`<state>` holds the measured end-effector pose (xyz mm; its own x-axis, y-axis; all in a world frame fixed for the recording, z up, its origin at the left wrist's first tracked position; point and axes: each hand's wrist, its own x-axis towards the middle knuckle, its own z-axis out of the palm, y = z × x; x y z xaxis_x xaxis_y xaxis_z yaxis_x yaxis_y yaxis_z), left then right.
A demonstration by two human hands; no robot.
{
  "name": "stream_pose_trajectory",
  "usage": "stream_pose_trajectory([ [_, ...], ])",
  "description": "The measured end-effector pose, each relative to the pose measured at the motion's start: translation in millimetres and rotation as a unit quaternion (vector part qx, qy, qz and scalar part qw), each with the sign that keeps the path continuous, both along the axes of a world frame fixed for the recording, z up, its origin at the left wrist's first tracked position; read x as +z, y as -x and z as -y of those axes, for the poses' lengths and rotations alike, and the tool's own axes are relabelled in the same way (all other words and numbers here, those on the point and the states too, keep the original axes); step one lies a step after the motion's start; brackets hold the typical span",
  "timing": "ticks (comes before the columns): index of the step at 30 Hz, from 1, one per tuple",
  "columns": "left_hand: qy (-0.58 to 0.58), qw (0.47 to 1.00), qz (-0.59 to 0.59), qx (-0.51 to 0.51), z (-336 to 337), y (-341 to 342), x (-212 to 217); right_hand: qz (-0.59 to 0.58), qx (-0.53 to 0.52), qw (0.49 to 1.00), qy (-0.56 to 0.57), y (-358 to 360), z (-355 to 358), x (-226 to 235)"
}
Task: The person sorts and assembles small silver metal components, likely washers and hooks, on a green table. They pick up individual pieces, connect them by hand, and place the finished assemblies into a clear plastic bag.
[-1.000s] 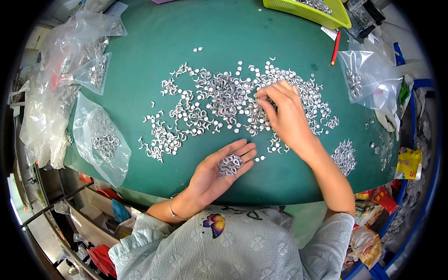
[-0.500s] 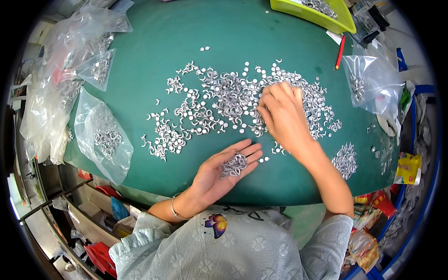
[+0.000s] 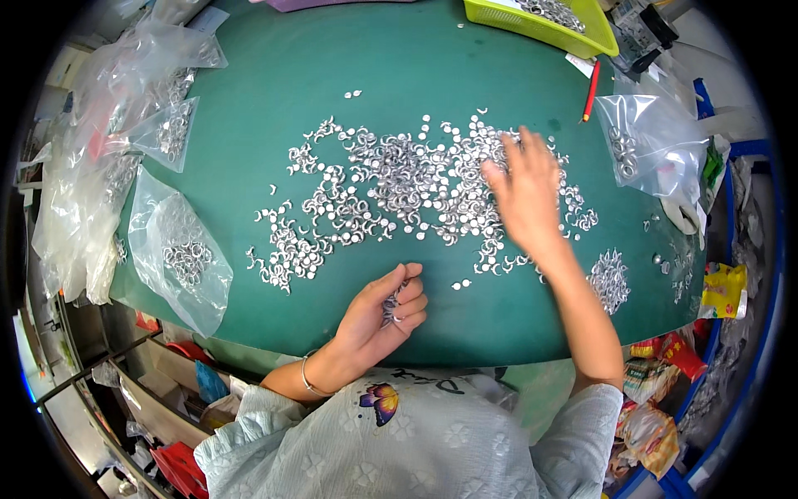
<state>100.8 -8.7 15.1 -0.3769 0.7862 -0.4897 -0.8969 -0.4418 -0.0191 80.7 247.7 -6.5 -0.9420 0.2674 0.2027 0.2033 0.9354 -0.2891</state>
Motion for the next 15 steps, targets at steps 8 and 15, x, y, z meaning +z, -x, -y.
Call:
stream_pose_trajectory([
  [8, 0.038, 0.998, -0.003, 0.053, -2.9, 0.4, 11.9, 0.071, 0.218, 0.970, 0.077, -24.8, 72.8, 31.4],
  [15, 0.007, 0.994, -0.016, 0.105, 7.6, 2.5, 5.6, 0.110, 0.330, 0.928, 0.131, -50.6, 75.7, 32.7],
])
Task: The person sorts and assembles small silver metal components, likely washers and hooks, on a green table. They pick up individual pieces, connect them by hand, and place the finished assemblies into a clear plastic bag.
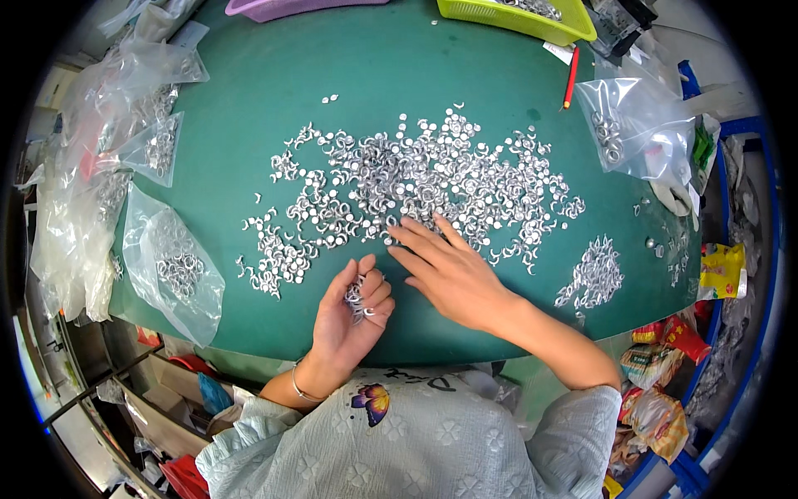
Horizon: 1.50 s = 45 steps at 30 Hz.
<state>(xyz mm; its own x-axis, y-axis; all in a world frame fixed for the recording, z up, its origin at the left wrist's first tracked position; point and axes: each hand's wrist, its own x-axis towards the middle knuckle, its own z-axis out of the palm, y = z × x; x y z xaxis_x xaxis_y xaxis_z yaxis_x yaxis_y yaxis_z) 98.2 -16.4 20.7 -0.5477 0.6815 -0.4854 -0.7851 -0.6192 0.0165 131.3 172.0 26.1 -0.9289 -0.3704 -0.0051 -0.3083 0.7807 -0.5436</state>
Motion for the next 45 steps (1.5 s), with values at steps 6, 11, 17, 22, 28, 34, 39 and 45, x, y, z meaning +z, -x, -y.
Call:
stream_pose_trajectory([
  [6, -0.061, 0.995, 0.037, -0.072, 20.0, -7.8, -11.4, -0.119, -0.219, 0.958, 0.143, -5.3, -20.9, 5.8],
  [11, 0.367, 0.816, -0.413, -0.172, 27.6, -5.9, 13.2, -0.169, -0.288, 0.942, 0.029, 4.6, -60.1, 10.3],
  [17, 0.516, 0.636, -0.550, -0.161, 27.1, 16.7, 10.9, -0.173, -0.335, 0.926, -0.032, 26.9, -120.5, 6.1],
  [22, 0.571, 0.479, -0.652, -0.137, 18.9, 9.7, 1.9, -0.124, -0.288, 0.942, -0.118, 49.1, -131.8, -4.6],
  [28, 0.601, 0.387, -0.674, -0.188, 14.3, 4.2, -0.5, -0.070, -0.256, 0.950, -0.163, 65.8, -134.1, 5.1],
  [34, 0.576, 0.411, -0.692, -0.147, 15.8, 7.1, -10.3, -0.118, -0.220, 0.950, -0.187, 63.4, -131.7, 7.7],
  [39, 0.317, 0.867, -0.357, -0.141, 33.0, 24.6, 0.2, -0.061, -0.283, 0.951, 0.110, 45.2, -99.3, 17.7],
  [45, 0.061, 0.990, -0.064, -0.113, 49.1, 0.8, 10.1, -0.112, -0.112, 0.967, 0.199, 2.2, -3.1, 17.2],
])
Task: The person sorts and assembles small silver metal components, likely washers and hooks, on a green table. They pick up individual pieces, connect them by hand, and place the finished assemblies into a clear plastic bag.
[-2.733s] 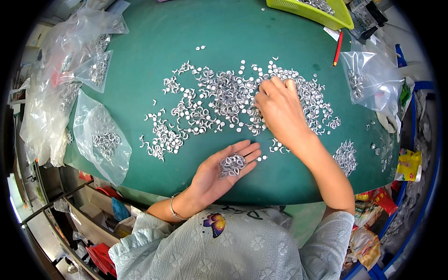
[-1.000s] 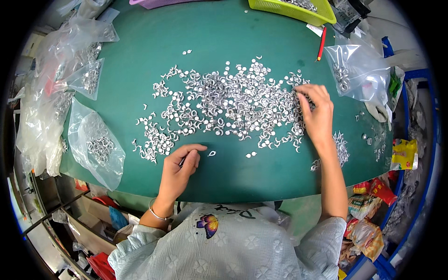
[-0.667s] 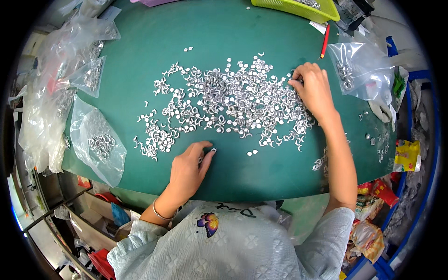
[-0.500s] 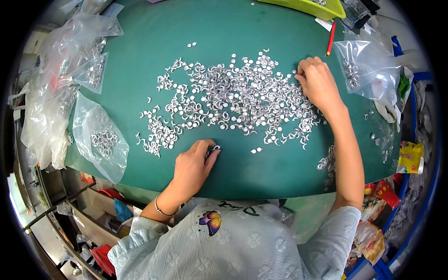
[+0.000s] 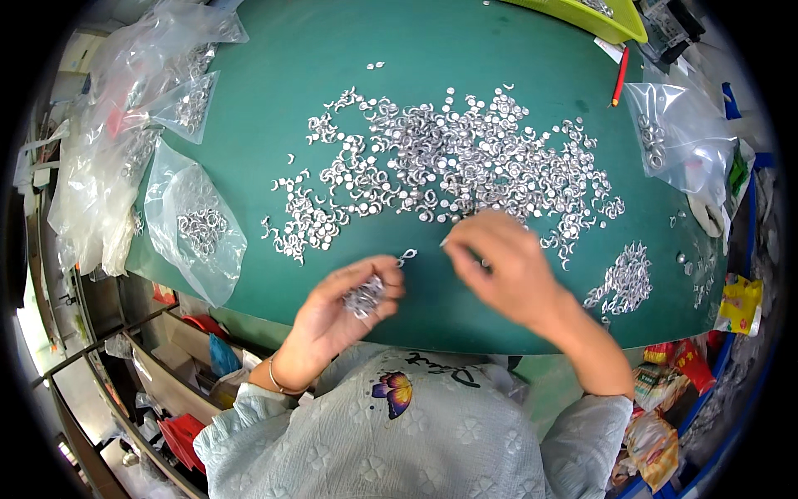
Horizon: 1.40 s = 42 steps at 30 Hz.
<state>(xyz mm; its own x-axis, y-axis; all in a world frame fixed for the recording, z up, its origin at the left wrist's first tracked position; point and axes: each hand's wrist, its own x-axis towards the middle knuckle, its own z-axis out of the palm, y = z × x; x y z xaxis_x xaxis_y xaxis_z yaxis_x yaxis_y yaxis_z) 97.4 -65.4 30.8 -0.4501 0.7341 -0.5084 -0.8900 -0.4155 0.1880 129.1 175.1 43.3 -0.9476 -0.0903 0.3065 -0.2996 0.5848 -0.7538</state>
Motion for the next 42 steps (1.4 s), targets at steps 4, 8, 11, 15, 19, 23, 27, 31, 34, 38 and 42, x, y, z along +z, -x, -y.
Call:
stream_pose_trajectory([
  [4, -0.014, 0.996, 0.084, -0.003, -1.0, -21.9, -1.3, -0.092, 0.169, 0.976, -0.100, -14.7, 38.4, 12.2],
  [8, -0.025, 0.998, 0.050, -0.012, 6.9, -37.8, -14.2, -0.053, 0.119, 0.991, -0.035, -11.7, 37.3, 1.9],
  [11, -0.078, 0.986, 0.039, -0.140, 23.6, -50.3, -22.1, 0.084, 0.061, 0.993, -0.058, -14.1, 43.2, -5.5],
  [15, 0.012, 0.977, 0.014, -0.214, 38.2, -76.2, -19.7, 0.116, 0.131, 0.972, -0.160, -25.5, 62.3, -15.6],
  [19, -0.072, 0.977, 0.101, -0.175, 49.4, -89.3, -49.2, 0.124, 0.202, 0.956, -0.173, -41.9, 69.6, -21.7],
  [23, -0.009, 0.985, 0.118, -0.123, 48.4, -89.7, -59.6, 0.120, 0.281, 0.937, -0.167, -73.8, 80.7, -24.5],
  [27, -0.056, 0.987, 0.110, -0.106, 55.0, -110.6, -113.5, 0.141, 0.382, 0.908, -0.101, -93.6, 83.0, -28.0],
  [31, 0.063, 0.988, 0.115, -0.079, 37.7, -98.9, -73.0, 0.042, 0.309, 0.942, -0.123, -60.2, 93.3, -11.8],
  [34, -0.053, 0.991, 0.090, -0.083, 40.5, -96.1, -86.4, 0.058, 0.237, 0.951, -0.190, -33.3, 102.6, -20.3],
  [38, -0.010, 0.992, 0.097, -0.086, 45.0, -99.1, -88.7, 0.075, 0.297, 0.926, -0.222, -54.1, 100.2, -29.3],
  [42, 0.079, 0.986, 0.089, -0.118, 46.4, -106.5, -95.9, 0.072, 0.397, 0.895, -0.189, -95.0, 91.0, -31.8],
])
